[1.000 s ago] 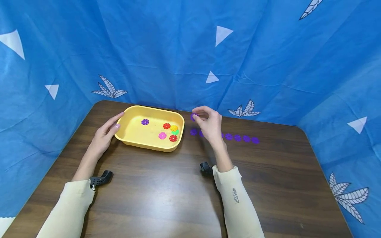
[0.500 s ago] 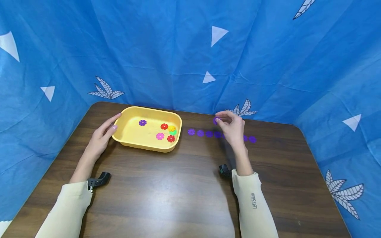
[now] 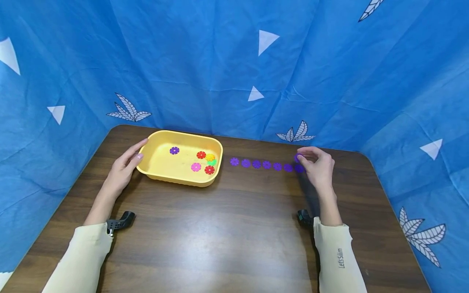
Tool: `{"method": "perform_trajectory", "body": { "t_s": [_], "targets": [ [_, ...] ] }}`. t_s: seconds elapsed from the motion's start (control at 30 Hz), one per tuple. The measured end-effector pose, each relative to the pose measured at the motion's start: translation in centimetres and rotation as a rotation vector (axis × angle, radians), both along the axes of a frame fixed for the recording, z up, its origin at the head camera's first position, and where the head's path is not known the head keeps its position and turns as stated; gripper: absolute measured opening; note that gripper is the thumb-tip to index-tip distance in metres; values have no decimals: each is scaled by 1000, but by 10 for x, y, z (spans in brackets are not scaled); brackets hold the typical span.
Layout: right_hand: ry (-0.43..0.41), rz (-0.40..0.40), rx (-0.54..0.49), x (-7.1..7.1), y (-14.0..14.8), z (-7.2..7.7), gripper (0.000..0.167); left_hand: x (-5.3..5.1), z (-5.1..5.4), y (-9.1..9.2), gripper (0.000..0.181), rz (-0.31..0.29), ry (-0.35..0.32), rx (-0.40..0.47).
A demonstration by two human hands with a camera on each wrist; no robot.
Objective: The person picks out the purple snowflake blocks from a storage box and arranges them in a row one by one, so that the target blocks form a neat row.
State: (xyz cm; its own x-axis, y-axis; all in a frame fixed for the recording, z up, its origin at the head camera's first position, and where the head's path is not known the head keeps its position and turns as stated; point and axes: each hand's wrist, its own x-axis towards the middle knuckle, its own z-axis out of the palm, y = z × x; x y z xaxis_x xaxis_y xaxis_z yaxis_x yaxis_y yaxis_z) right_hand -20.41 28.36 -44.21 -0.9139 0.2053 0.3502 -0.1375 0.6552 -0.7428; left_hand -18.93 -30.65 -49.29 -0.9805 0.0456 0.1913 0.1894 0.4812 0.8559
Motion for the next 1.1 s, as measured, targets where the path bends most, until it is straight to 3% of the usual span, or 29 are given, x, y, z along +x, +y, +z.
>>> {"method": "perform_trajectory", "body": {
  "t_s": [0.23, 0.63, 1.1],
  "targets": [
    [-48, -76, 62, 6, 28, -4, 16, -1, -4, -2, 48, -17, 49, 11],
    [-72, -156, 100, 11, 65, -16, 17, 2, -1, 1, 48, -16, 37, 23],
    [-147, -186, 92, 12, 75, -33, 17, -1, -2, -1, 48, -19, 39, 25]
  ]
}}
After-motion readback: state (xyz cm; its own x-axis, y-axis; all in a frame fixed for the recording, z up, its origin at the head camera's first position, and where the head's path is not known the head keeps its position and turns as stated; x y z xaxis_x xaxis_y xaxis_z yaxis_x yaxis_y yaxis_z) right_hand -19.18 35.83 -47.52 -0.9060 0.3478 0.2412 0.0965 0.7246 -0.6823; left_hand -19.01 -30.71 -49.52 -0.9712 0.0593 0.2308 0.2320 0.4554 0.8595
